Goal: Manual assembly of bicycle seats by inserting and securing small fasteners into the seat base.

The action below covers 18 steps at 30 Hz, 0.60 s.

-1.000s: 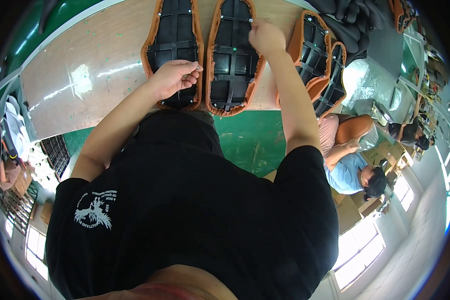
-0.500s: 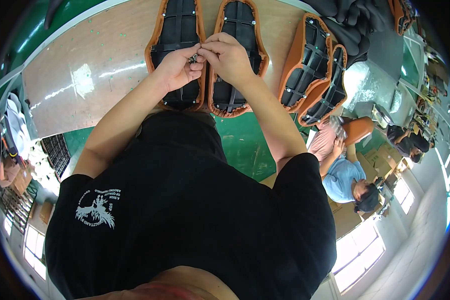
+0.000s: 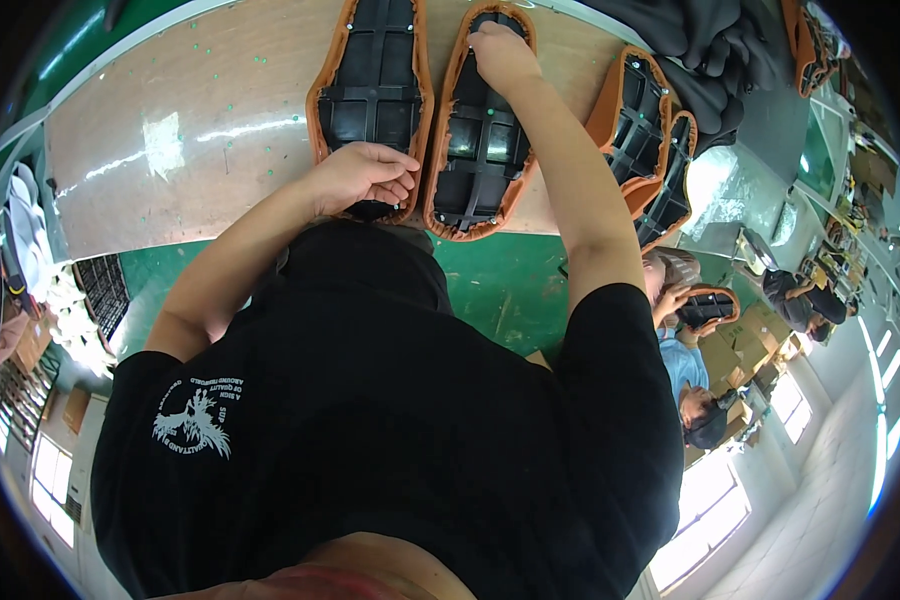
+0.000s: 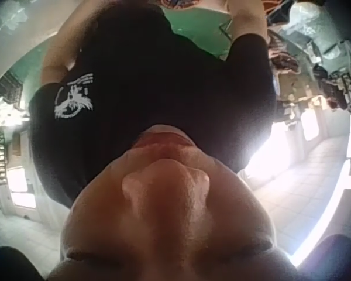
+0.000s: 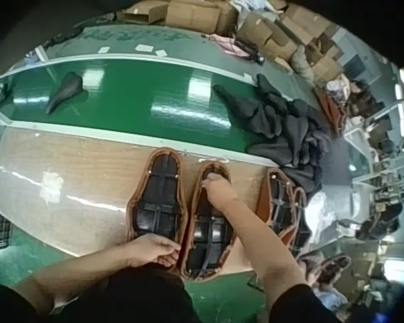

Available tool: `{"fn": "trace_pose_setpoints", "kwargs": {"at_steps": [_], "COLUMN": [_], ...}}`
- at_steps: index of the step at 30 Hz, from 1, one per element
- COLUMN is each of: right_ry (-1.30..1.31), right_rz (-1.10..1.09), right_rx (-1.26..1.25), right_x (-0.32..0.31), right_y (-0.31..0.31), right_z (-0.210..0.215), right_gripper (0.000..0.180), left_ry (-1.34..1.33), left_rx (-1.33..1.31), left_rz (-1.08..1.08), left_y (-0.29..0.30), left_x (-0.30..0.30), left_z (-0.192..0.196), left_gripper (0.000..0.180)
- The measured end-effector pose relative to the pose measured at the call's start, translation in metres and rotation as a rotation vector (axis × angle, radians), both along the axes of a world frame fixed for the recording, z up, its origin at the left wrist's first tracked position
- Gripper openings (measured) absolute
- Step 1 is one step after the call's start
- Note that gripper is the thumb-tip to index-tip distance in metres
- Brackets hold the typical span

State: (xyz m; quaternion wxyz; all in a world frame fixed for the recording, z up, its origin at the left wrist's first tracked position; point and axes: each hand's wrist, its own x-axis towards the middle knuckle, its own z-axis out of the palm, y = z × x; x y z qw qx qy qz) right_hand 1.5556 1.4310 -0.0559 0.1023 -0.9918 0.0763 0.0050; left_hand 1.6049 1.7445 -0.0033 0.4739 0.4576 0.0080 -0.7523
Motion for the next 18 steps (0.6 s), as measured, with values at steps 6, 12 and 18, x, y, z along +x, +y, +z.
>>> {"fn": "trace_pose_setpoints", "kwargs": {"at_steps": [6, 12, 18], "right_ry": [0.224, 0.326, 0.398], "right_rz": [0.243, 0.191, 0.089], "right_rx": [-0.132, -0.176, -0.280], "right_x": [0.016, 0.024, 0.029], "right_y": [0.000, 0.004, 0.008], "right_z": [0.016, 0.018, 0.012], "right_gripper": [0.019, 0.018, 0.033], "left_ry": [-0.114, -0.131, -0.100], "left_rx": [0.052, 0.009, 0.013], "left_rz": [-0.016, -0.003, 0.000], "left_y": [0.001, -0.001, -0.004], "left_x": [0.002, 0.001, -0.001], "left_z": [0.007, -0.003, 0.001], "left_gripper": [0.025, 0.023, 0.024]}}
